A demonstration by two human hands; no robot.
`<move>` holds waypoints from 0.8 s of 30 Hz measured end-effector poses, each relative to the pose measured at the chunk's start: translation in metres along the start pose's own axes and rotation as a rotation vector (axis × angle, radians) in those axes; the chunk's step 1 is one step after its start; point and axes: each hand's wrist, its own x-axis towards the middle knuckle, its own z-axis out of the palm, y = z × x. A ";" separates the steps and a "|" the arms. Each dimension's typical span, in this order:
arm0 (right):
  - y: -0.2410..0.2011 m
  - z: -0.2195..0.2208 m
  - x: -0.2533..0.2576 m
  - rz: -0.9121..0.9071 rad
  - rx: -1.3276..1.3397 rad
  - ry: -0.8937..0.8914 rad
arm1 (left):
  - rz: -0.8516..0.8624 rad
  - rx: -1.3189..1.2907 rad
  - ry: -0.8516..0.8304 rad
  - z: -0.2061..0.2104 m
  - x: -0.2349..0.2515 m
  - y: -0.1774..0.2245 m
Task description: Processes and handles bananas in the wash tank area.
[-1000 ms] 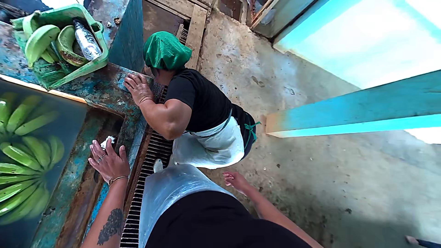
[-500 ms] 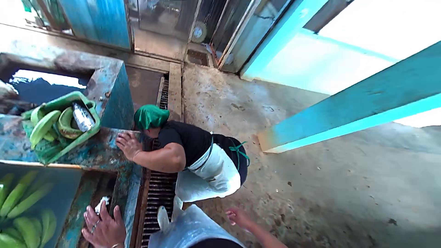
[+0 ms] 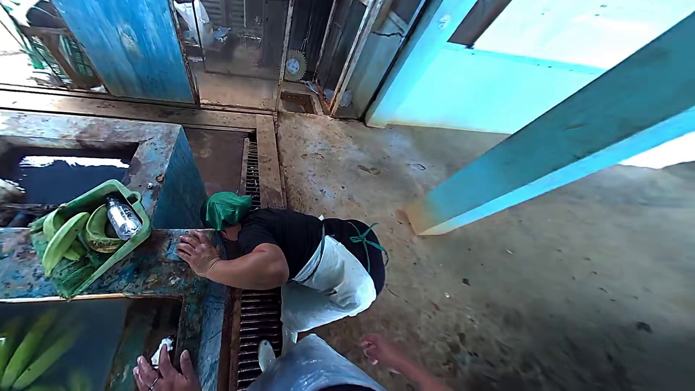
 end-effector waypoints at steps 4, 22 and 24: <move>0.003 0.000 0.000 0.019 0.015 -0.007 | 0.003 0.019 0.002 0.003 -0.002 -0.004; 0.007 -0.008 -0.006 0.010 0.029 0.022 | -0.021 0.014 -0.054 -0.009 0.002 0.006; 0.007 -0.009 -0.007 0.017 0.014 0.023 | -0.023 0.020 -0.056 -0.008 0.002 0.005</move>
